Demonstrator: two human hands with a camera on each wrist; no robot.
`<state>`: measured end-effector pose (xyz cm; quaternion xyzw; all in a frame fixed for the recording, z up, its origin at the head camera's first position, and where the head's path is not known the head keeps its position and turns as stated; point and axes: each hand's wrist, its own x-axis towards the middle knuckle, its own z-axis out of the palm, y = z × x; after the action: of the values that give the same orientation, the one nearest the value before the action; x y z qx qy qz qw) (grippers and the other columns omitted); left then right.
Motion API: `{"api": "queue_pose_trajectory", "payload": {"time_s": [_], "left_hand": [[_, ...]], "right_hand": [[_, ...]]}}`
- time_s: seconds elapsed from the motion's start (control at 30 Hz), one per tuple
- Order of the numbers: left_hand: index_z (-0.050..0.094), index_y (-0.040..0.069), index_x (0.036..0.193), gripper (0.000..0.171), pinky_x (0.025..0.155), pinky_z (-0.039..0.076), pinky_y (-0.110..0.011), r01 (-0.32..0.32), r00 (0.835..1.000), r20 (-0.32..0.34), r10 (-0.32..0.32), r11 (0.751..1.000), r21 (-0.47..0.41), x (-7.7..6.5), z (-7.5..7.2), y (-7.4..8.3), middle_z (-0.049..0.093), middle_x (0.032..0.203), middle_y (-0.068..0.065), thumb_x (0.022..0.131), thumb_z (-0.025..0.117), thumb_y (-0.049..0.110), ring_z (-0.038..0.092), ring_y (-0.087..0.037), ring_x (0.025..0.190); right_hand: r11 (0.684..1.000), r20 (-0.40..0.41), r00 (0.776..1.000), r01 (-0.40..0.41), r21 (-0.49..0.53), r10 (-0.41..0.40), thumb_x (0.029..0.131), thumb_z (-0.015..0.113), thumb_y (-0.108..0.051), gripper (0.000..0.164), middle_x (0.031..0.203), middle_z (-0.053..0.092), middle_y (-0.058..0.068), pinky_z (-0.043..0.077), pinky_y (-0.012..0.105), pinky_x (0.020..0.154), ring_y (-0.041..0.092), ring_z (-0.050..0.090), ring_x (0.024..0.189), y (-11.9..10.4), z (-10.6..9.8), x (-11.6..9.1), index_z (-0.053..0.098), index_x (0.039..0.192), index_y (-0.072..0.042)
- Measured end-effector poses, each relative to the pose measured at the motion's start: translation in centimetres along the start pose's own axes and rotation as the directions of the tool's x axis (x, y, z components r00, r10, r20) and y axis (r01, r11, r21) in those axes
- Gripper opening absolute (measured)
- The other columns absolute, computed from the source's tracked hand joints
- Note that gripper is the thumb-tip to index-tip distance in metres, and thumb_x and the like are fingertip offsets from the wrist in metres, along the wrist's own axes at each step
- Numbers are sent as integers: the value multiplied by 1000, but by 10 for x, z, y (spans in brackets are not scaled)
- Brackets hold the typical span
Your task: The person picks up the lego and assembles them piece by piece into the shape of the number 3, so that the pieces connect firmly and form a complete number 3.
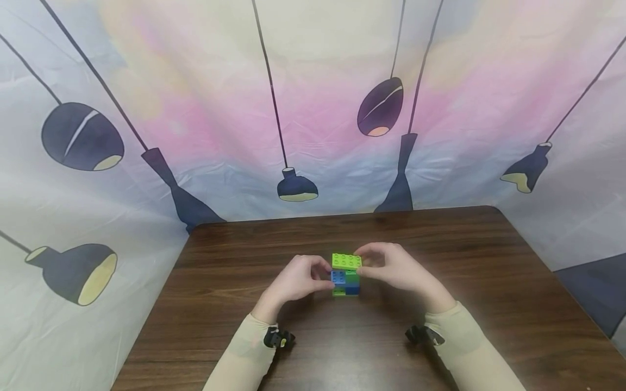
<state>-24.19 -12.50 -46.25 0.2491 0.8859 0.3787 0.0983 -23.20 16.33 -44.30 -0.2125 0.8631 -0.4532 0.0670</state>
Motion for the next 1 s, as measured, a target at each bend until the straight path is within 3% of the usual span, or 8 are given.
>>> {"api": "queue_pose_trajectory", "payload": {"time_s": [1.0], "left_hand": [[77,15,112,31,64,56,-32,-15,1000,-14,15,1000,-6,1,3,-1,72,94,10,88,91,28,67,-12,75]], "right_hand": [[999,5,999,37,-34,-37,93,85,-26,36,117,75,-2,58,46,93,16,71,105,-3,0,-2,75,125,-12]]}}
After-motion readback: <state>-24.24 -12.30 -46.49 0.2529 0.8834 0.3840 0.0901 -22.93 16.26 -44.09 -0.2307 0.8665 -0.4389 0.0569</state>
